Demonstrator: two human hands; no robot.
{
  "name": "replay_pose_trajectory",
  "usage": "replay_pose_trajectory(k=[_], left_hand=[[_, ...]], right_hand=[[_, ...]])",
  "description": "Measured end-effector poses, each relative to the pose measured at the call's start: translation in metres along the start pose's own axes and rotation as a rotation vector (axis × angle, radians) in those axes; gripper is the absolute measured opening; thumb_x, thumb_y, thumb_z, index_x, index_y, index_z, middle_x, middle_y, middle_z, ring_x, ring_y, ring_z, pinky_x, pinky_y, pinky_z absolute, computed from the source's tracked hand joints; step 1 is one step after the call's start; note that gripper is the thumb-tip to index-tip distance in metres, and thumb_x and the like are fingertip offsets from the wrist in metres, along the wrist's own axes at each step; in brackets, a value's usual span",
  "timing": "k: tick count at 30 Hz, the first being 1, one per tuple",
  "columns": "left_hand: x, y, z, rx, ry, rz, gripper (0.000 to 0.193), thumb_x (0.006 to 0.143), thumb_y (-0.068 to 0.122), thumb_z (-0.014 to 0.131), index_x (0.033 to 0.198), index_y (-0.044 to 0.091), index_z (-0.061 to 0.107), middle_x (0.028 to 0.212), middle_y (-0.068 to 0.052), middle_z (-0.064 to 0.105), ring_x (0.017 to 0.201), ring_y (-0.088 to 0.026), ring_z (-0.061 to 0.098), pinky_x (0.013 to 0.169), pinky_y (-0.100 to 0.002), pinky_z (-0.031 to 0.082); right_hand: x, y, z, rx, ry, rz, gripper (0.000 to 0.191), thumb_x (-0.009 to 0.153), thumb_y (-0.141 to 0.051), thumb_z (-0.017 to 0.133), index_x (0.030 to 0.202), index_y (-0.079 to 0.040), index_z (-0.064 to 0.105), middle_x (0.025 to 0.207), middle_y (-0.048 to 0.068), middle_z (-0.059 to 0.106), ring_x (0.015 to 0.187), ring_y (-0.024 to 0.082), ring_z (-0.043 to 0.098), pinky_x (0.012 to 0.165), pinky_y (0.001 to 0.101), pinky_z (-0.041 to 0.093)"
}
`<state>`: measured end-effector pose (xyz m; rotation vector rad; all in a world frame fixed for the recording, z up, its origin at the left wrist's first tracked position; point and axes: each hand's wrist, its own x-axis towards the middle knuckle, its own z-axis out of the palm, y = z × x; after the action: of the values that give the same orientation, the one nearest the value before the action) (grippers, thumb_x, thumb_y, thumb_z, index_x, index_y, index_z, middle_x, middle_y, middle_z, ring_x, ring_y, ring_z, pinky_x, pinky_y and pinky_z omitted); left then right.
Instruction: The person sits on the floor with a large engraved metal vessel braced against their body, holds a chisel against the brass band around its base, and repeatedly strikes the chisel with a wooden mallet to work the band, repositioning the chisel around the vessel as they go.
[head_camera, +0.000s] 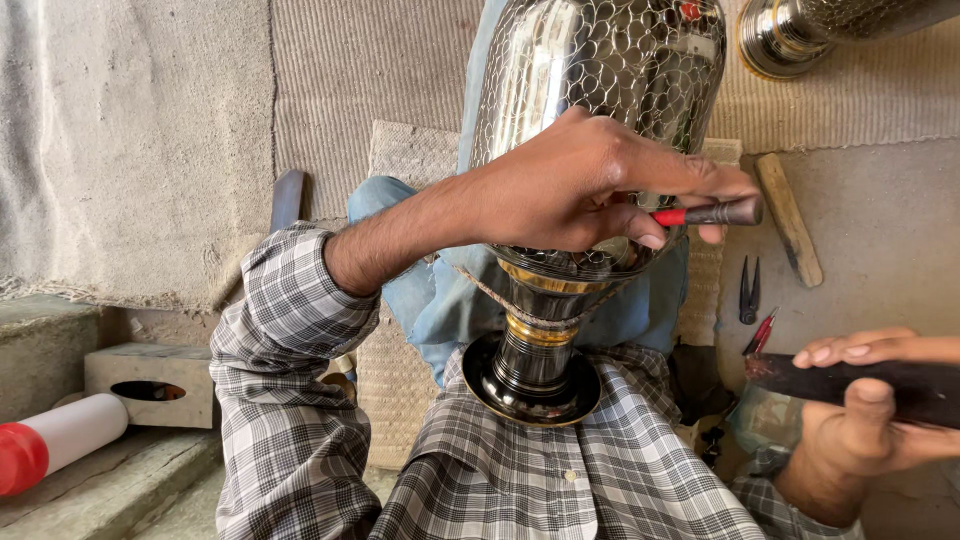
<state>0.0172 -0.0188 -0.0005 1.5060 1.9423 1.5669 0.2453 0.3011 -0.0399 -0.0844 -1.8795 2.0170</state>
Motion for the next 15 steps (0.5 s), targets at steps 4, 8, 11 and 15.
replay_pose_trajectory(k=[4,8,11,15], left_hand=[[0.003,0.0,0.002,0.017,-0.055,-0.029,0.059,0.103,0.013,0.077,0.155,0.026,0.051,0.132,0.008,0.077,0.093,-0.009,0.081,0.069,-0.027,0.066],[0.007,0.001,0.002,0.066,-0.039,0.057,0.064,0.099,0.02,0.08,0.155,0.026,0.049,0.137,0.003,0.073,0.102,-0.017,0.08,0.079,-0.035,0.066],[0.009,0.003,0.001,0.05,-0.026,0.076,0.06,0.091,0.014,0.078,0.145,0.023,0.052,0.131,-0.003,0.072,0.102,-0.026,0.077,0.069,-0.039,0.064],[0.011,0.002,0.0,0.074,-0.134,0.023,0.063,0.096,0.02,0.079,0.152,0.027,0.053,0.137,0.002,0.073,0.103,-0.021,0.078,0.077,-0.041,0.064]], right_hand=[[0.011,-0.016,0.003,-0.463,-0.038,0.016,0.023,0.108,0.014,0.074,0.117,0.006,0.055,0.103,0.016,0.061,0.083,0.022,0.064,0.078,0.0339,0.06],[0.032,-0.025,0.013,-0.758,-0.189,0.004,0.035,0.099,0.011,0.077,0.124,0.01,0.053,0.102,0.012,0.069,0.09,0.017,0.071,0.084,0.0295,0.062],[0.04,-0.022,0.015,-0.898,-0.274,-0.137,0.038,0.094,0.01,0.078,0.123,0.012,0.054,0.097,0.015,0.07,0.086,0.018,0.071,0.081,0.0316,0.061],[0.034,-0.014,0.008,-0.83,-0.249,-0.09,0.042,0.096,0.012,0.078,0.128,0.009,0.051,0.099,0.014,0.069,0.088,0.018,0.071,0.084,0.0302,0.062]])
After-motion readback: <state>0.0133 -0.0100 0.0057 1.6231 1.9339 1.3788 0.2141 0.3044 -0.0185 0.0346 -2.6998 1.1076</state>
